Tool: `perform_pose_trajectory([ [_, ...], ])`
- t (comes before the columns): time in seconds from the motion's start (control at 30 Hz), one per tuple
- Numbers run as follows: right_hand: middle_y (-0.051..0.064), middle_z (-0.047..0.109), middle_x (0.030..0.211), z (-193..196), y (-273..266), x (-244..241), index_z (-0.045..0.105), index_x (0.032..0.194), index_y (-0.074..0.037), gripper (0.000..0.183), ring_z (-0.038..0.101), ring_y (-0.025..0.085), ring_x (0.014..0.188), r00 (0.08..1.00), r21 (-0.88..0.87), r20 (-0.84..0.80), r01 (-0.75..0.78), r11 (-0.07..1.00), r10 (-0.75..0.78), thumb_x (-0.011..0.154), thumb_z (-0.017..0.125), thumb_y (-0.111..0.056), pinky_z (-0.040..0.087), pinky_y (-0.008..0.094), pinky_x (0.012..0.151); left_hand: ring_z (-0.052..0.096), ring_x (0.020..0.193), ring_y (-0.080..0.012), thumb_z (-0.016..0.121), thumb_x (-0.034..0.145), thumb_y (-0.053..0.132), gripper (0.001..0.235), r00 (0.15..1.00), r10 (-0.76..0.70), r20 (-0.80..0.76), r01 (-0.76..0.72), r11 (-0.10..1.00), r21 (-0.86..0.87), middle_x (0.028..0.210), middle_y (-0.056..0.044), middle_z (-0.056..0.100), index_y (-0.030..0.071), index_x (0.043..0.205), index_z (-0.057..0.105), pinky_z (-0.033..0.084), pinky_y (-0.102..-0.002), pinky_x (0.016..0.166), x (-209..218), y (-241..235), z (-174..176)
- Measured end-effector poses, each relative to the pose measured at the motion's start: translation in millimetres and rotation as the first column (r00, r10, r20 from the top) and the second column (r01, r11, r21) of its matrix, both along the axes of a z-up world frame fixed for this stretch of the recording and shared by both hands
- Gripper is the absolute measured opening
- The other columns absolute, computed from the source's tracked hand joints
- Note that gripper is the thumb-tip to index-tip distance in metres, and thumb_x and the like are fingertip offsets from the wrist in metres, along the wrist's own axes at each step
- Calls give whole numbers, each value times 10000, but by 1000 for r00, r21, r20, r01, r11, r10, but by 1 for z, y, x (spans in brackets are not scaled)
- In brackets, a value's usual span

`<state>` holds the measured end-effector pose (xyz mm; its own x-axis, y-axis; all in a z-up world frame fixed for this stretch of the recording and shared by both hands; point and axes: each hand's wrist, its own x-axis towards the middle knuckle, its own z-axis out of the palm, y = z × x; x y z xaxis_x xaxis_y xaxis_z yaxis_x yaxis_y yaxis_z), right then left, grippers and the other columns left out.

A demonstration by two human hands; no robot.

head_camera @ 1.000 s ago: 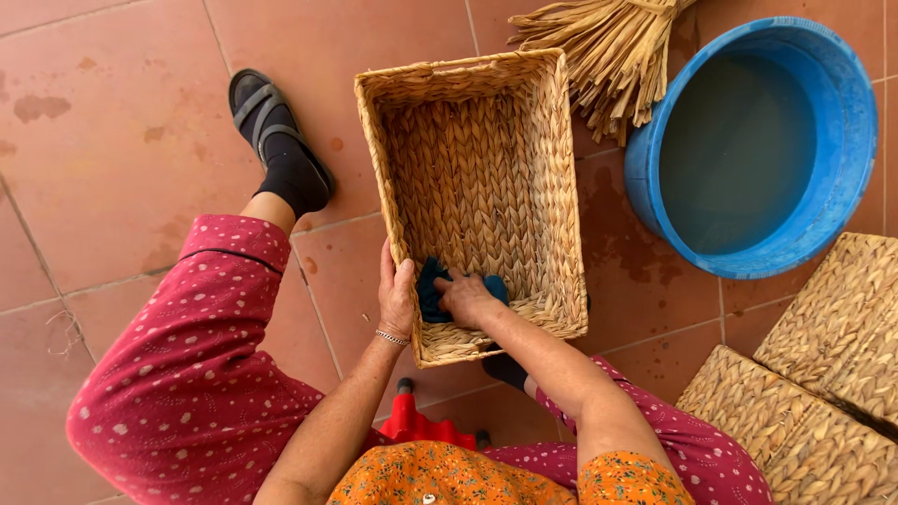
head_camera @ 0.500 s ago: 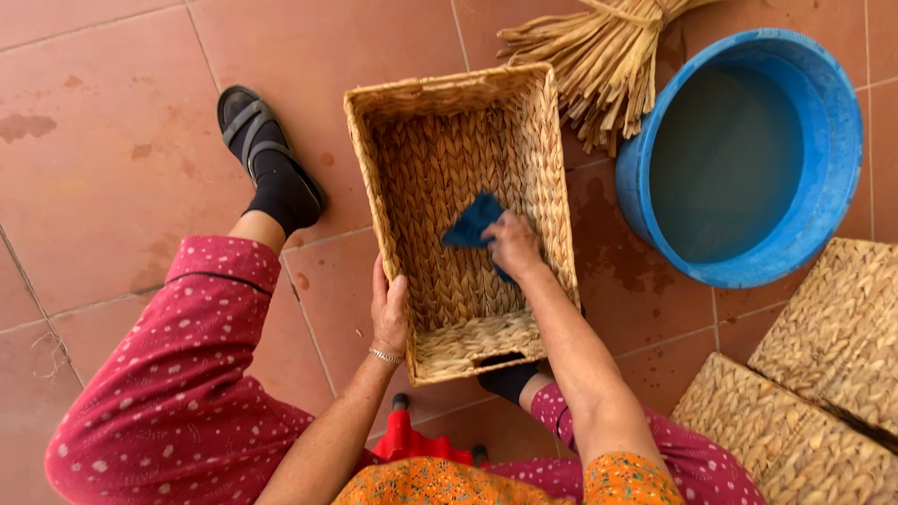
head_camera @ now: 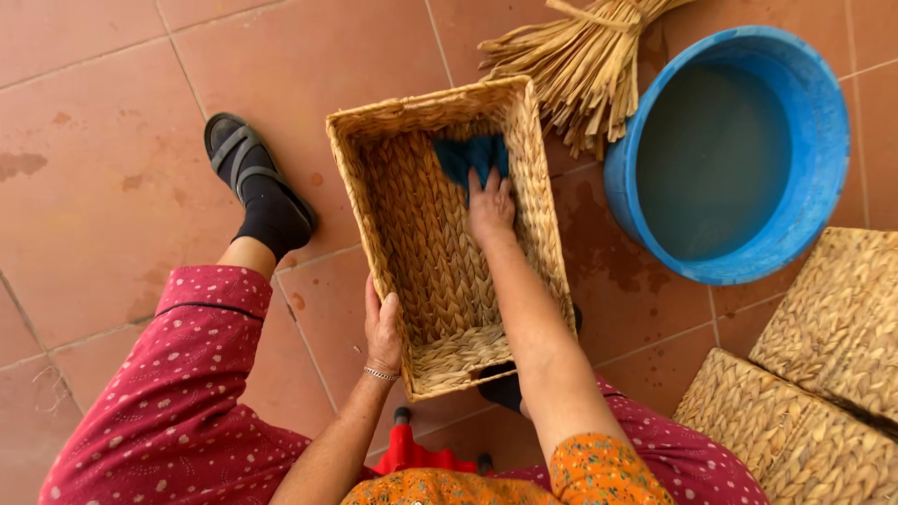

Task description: The person wipes a rectangular woven basket with a blue cloth, cleaning the exterior and interior surfaces. The person repeatedly dips the cloth into a blue bucket of water to keep it damp during the process.

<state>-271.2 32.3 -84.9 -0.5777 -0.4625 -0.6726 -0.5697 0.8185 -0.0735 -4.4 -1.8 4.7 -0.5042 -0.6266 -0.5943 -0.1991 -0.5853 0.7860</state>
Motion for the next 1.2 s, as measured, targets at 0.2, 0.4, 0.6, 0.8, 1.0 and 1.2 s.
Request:
perform_pose_trajectory([
  [0.2,325,161,1614,8,49,53,180,1635,-101,1018,326,462,1423,1000,213,-13,16,977,-13,803,756,17,500,399,1036,420,1431,-244,509,1027,352,725,1000,-20,-8,20,999,-37,1585,-147,395,74,1625,209,355,-373,1169,1,1,-5],
  [0.4,287,463,1475,39,84,83,227,1596,-14,932,493,399,1361,952,367,125,217,904,-280,889,760,-305,481,434,1088,488,1349,-233,521,997,383,743,999,-14,38,15,1000,-27,1528,-142,470,83,1618,247,413,-352,1107,-2,1,-9],
  [0.6,234,588,1396,38,105,89,328,1515,19,831,582,380,1292,910,371,155,308,876,-386,894,729,-360,465,441,1098,457,1398,-229,537,1011,371,712,1000,1,7,0,997,-79,1554,-140,450,74,1604,278,368,-348,1147,3,2,-7],
  [0.8,246,617,1324,19,101,87,332,1514,-13,816,594,407,1236,867,257,151,430,865,-476,892,719,-373,435,491,1093,464,1376,-225,526,999,346,709,1000,12,27,-11,999,-41,1540,-137,458,70,1605,280,370,-351,1135,3,3,-3],
  [1.0,236,713,1102,-31,37,44,582,1217,-18,512,698,401,1051,834,-108,122,550,828,-538,859,714,-360,520,521,960,446,1389,-222,517,1008,338,720,999,42,-32,-41,998,39,1550,-140,443,58,1611,240,361,-355,1148,-4,1,7],
  [1.2,276,637,1211,-53,-28,-24,533,1435,-113,737,625,435,1127,903,-519,171,422,743,-394,786,772,-366,516,499,990,457,1362,-224,467,984,356,728,995,-17,103,7,995,100,1520,-128,425,104,1613,200,407,-375,1108,-6,-1,14],
])
